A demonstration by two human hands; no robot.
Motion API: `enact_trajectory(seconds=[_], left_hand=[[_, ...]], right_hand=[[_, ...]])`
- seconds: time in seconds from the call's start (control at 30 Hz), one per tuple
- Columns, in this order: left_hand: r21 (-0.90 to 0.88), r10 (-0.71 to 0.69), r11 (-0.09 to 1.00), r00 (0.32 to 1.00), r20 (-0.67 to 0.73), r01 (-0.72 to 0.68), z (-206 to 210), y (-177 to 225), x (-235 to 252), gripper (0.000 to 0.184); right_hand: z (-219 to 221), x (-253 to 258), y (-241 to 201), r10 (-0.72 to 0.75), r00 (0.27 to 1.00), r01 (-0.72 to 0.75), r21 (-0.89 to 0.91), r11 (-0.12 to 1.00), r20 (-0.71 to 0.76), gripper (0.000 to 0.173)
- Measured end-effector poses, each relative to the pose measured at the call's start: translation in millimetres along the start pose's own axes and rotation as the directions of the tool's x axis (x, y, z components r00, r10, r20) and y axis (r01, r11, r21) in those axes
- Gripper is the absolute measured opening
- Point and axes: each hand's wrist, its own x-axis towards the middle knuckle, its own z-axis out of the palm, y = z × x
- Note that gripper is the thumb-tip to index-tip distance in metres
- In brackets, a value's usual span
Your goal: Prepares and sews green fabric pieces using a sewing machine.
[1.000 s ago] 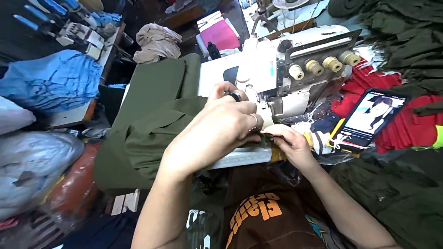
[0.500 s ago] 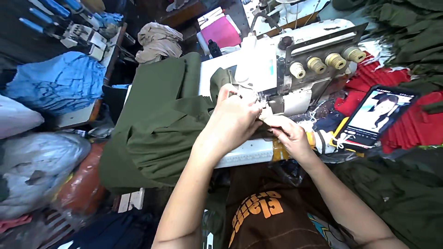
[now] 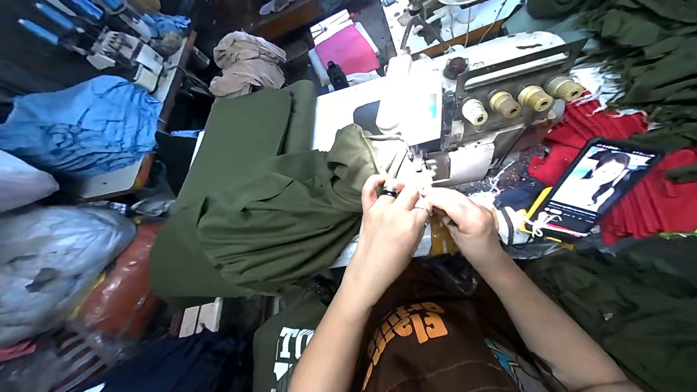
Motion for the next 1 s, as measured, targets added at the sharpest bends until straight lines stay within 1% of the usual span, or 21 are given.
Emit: enact_trajectory(seconds=[0.1, 0.17, 0.2, 0.27, 0.3, 0.37, 0.43, 0.47, 0.53, 0.57, 0.63, 0.67, 0.7, 0.73, 0.77, 0.8, 0.87, 0.93, 1.0], left_hand=[[0.009, -0.061, 0.998, 0.998, -0.024, 0.062, 9.8, -4.2, 1.7, 0.011], [0.035, -0.094, 0.995, 0.995, -0.03, 0.095, 17.2, -3.2, -1.9, 0.011], [0.039, -0.109, 0.993, 0.994, -0.03, 0.11, 21.5, -2.0, -4.8, 0.011], [0.025, -0.137, 0.99, 0.99, -0.029, 0.138, 28.1, 0.2, -8.8, 0.012], [0.017, -0.151, 0.988, 0.988, -0.029, 0.152, 30.1, 0.1, -8.8, 0.012], [0.008, -0.171, 0.985, 0.985, -0.036, 0.172, 32.8, -2.6, -5.1, 0.012], [-0.017, -0.198, 0.98, 0.976, -0.09, 0.197, 37.4, -9.1, 3.0, 0.012], [-0.031, -0.208, 0.978, 0.968, -0.14, 0.205, 41.6, -14.2, 7.9, 0.01], [-0.043, -0.209, 0.978, 0.956, -0.205, 0.204, 50.6, -28.3, 17.1, 0.008], [-0.047, -0.221, 0.975, 0.955, -0.198, 0.215, 53.1, -35.8, 21.3, 0.011], [-0.035, -0.285, 0.959, 0.952, -0.112, 0.282, 52.9, -48.1, 28.8, 0.021], [-0.025, -0.318, 0.948, 0.945, -0.074, 0.317, 50.7, -52.8, 30.4, 0.023], [-0.015, -0.35, 0.937, 0.935, -0.054, 0.349, 47.3, -56.3, 29.7, 0.022], [-0.013, -0.371, 0.929, 0.927, -0.061, 0.37, 43.3, -59.1, 26.9, 0.02], [-0.022, -0.389, 0.921, 0.918, -0.076, 0.388, 38.4, -60.7, 21.9, 0.017], [-0.033, -0.412, 0.911, 0.907, -0.089, 0.411, 32.9, -60.1, 15.3, 0.014], [-0.051, -0.457, 0.889, 0.882, -0.112, 0.454, 22.7, -51.8, -2.5, 0.014], [-0.092, -0.489, 0.872, 0.856, -0.167, 0.481, 16.3, -38.9, -22.0, 0.015], [-0.121, -0.492, 0.87, 0.837, -0.24, 0.478, 13.0, -28.2, -36.4, 0.015]], right_hand=[[5.1, 8.0, 4.7, -0.009, 1.0, 0.009, -0.014, 1.0, -0.006, 0.023], [5.7, 4.8, 7.9, -0.003, 1.0, 0.003, 0.032, 0.999, 0.004, 0.021], [5.6, -0.1, 10.2, 0.019, 1.0, -0.018, 0.085, 0.996, -0.007, 0.019], [7.0, -14.8, 17.3, 0.111, 0.992, -0.093, 0.242, 0.966, -0.062, 0.015], [7.8, -22.8, 21.5, 0.176, 0.981, -0.14, 0.322, 0.936, -0.085, 0.016], [9.9, -36.9, 27.9, 0.324, 0.939, -0.242, 0.45, 0.86, -0.115, 0.017], [11.5, -42.3, 28.2, 0.433, 0.897, -0.338, 0.493, 0.802, -0.091, 0.014], [11.9, -42.3, 27.7, 0.455, 0.888, -0.371, 0.478, 0.797, -0.071, 0.014], [10.4, -40.0, 27.0, 0.438, 0.899, -0.404, 0.384, 0.83, -0.001, 0.018], [8.6, -38.8, 26.4, 0.436, 0.897, -0.432, 0.328, 0.84, 0.065, 0.021], [3.0, -34.8, 21.6, 0.453, 0.857, -0.505, 0.225, 0.833, 0.247, 0.034], [0.7, -32.8, 18.0, 0.445, 0.829, -0.528, 0.214, 0.822, 0.338, 0.045], [-0.4, -31.7, 14.3, 0.424, 0.804, -0.551, 0.254, 0.795, 0.418, 0.051], [1.1, -30.8, 9.2, 0.404, 0.78, -0.59, 0.349, 0.728, 0.477, 0.05], [2.9, -28.3, 1.3, 0.405, 0.747, -0.649, 0.448, 0.615, 0.527, 0.046], [5.1, -24.4, -8.1, 0.425, 0.705, -0.707, 0.523, 0.476, 0.567, 0.042], [12.4, -17.4, -23.8, 0.477, 0.617, -0.773, 0.596, 0.218, 0.626, 0.039], [24.6, -12.7, -32.8, 0.485, 0.57, -0.78, 0.623, 0.063, 0.664, 0.04], [35.6, -6.1, -40.5, 0.469, 0.537, -0.785, 0.619, -0.027, 0.701, 0.04]])
